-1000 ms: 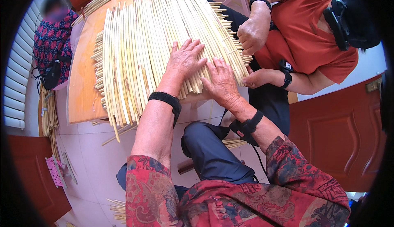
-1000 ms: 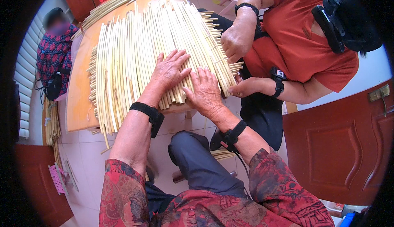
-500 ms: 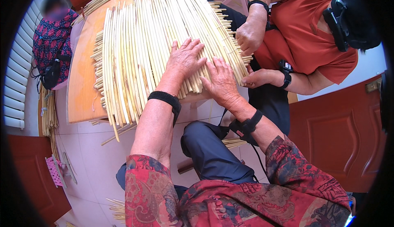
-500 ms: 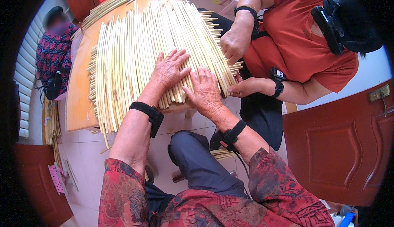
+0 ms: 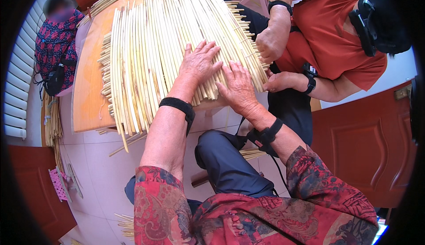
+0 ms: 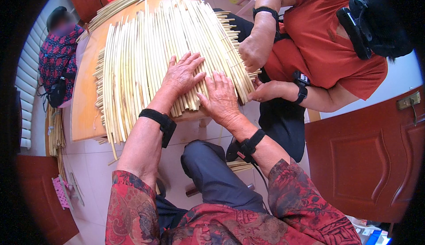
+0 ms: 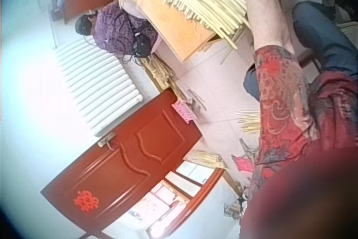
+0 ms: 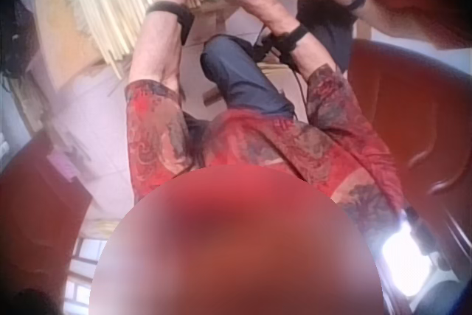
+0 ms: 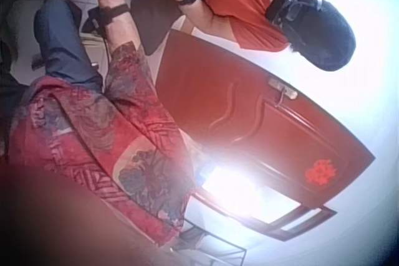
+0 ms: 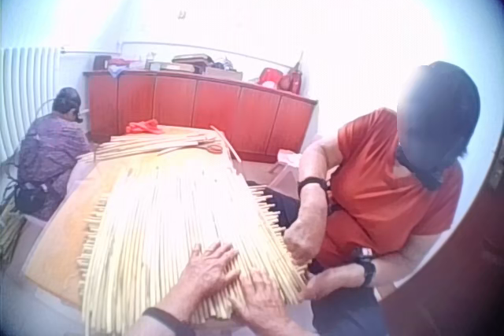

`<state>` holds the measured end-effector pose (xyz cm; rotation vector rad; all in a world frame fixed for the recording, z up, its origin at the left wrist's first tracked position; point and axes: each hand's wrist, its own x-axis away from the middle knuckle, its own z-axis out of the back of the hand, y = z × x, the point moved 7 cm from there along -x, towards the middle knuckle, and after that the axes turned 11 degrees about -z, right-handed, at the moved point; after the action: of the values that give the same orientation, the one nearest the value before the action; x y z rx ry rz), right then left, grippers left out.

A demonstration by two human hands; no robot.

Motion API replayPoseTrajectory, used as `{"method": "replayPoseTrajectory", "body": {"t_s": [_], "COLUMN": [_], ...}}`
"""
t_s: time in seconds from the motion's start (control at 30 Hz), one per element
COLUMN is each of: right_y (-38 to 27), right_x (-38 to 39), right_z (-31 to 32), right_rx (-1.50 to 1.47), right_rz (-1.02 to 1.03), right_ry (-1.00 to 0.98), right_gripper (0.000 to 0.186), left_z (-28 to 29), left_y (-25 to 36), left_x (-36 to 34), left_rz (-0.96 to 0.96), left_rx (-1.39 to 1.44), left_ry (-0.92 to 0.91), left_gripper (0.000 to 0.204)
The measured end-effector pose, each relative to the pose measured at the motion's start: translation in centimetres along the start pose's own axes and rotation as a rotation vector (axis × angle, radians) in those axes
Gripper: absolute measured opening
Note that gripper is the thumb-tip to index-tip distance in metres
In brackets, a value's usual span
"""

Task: The person works on a large mat made of long straws at a table, using their hands to align and weave the straws together while another person assists.

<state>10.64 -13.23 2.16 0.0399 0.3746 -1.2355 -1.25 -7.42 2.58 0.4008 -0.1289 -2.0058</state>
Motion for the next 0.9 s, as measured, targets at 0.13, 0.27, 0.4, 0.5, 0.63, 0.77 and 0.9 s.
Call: {"method": "replayPoseTrajectory", "body": {"t_s": [0.13,0.27,0.4,0.5,0.63,0.77,0.9], "right_y": [0.01,0.02,-0.17,0.11,0.02,0.0,-0.17], "right_x": [0.04,0.07,0.09,0.01,0.08,0.09,0.2], "right_z": [0.0,0.0,0.22,-0.09,0.01,-0.03,0.16], "right_rx": [0.0,-0.005,-0.016,-0.019,-0.012,-0.006,0.011], "right_rz": [0.001,0.002,0.028,-0.003,0.007,0.007,0.039], "right_ry": [-0.002,0.005,0.051,0.004,0.018,0.028,0.08], "right_gripper": [0.06,0.06,0.06,0.06,0.06,0.06,0.061], "left_z": [0.12,0.15,0.1,-0.01,-0.05,-0.02,-0.02], "left_y": [0.12,0.14,0.05,0.03,0.04,0.03,0.06], "left_x": [0.04,-0.02,-0.03,-0.06,0.01,-0.01,0.02], "left_rz": [0.006,0.007,-0.004,-0.004,0.003,-0.003,-0.009], "left_rx": [0.0,-0.008,-0.016,-0.001,0.017,0.012,0.02], "left_ry": [-0.015,-0.023,-0.012,-0.003,0.012,0.02,0.023], "left_gripper": [0.053,0.053,0.054,0.054,0.053,0.053,0.053]}}
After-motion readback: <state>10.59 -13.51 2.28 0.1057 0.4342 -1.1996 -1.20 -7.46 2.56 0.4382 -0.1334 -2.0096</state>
